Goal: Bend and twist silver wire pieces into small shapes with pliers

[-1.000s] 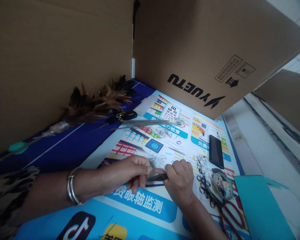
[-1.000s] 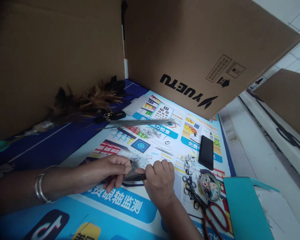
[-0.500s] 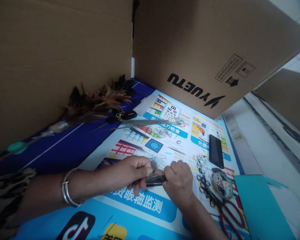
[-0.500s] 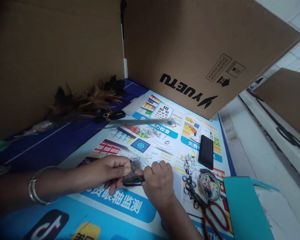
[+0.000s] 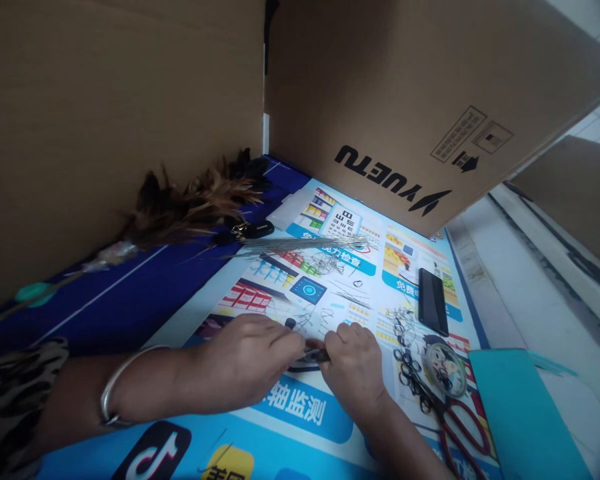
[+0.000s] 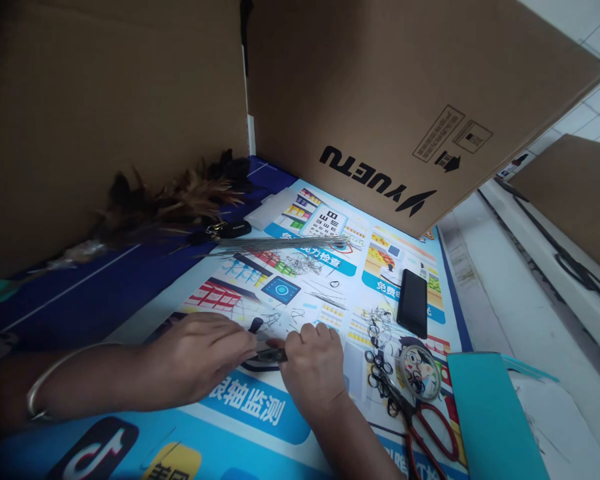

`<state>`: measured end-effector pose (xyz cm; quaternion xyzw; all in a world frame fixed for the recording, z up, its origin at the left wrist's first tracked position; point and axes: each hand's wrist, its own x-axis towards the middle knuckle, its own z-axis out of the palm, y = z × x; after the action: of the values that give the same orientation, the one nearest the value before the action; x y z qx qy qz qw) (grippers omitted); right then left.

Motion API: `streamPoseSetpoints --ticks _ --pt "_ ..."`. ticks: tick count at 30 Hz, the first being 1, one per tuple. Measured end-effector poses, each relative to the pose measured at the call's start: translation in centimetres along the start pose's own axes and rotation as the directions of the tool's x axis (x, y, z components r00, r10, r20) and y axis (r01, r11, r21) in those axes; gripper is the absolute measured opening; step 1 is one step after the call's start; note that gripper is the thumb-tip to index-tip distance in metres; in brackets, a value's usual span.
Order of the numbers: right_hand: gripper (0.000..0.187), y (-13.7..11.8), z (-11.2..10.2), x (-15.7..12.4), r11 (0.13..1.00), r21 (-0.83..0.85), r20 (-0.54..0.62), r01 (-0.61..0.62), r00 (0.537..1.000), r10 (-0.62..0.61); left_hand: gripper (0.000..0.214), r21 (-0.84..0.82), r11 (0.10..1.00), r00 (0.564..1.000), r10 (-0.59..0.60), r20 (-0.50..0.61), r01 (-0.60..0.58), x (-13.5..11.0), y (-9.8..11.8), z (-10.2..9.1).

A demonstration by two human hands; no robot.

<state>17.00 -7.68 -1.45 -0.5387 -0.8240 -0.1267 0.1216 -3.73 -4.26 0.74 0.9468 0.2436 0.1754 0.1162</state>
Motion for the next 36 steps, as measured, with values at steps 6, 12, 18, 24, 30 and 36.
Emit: streamPoseSetpoints --ticks 6,12,18,24,30,36 --pt "0.019 -0.2 0.2 -0.1 1.0 0.004 -0.004 0.01 1.0 -0.01 0.028 0.139 0.961 0.971 0.238 0.03 -0.239 0.0 0.0 -0.4" --pt "0.016 -0.1 0.6 -0.1 1.0 0.02 0.015 -0.007 1.0 0.006 0.028 0.155 0.956 0.969 0.248 0.024 -0.248 0.4 -0.2 -0.7" --pt "0.019 -0.3 0.5 -0.3 0.998 0.057 0.049 0.022 0.998 -0.024 0.028 0.051 0.935 0.936 0.348 0.061 -0.351 0.6 -0.2 -1.4" --pt "0.016 -0.1 0.8 -0.2 0.998 0.069 0.038 0.016 0.999 -0.019 0.026 -0.031 0.958 0.957 0.287 0.048 -0.285 0.6 -0.5 -1.0" --pt "0.005 0.3 1.0 -0.2 0.995 0.079 0.051 -0.067 0.997 0.063 0.022 0.076 0.991 0.993 0.104 0.052 -0.108 0.7 -1.0 -0.6" --pt "0.017 0.2 0.8 -0.1 0.991 0.069 -0.009 -0.113 0.993 0.114 0.024 -0.271 0.912 0.951 -0.3 0.073 0.308 1.2 -2.2 -0.3"
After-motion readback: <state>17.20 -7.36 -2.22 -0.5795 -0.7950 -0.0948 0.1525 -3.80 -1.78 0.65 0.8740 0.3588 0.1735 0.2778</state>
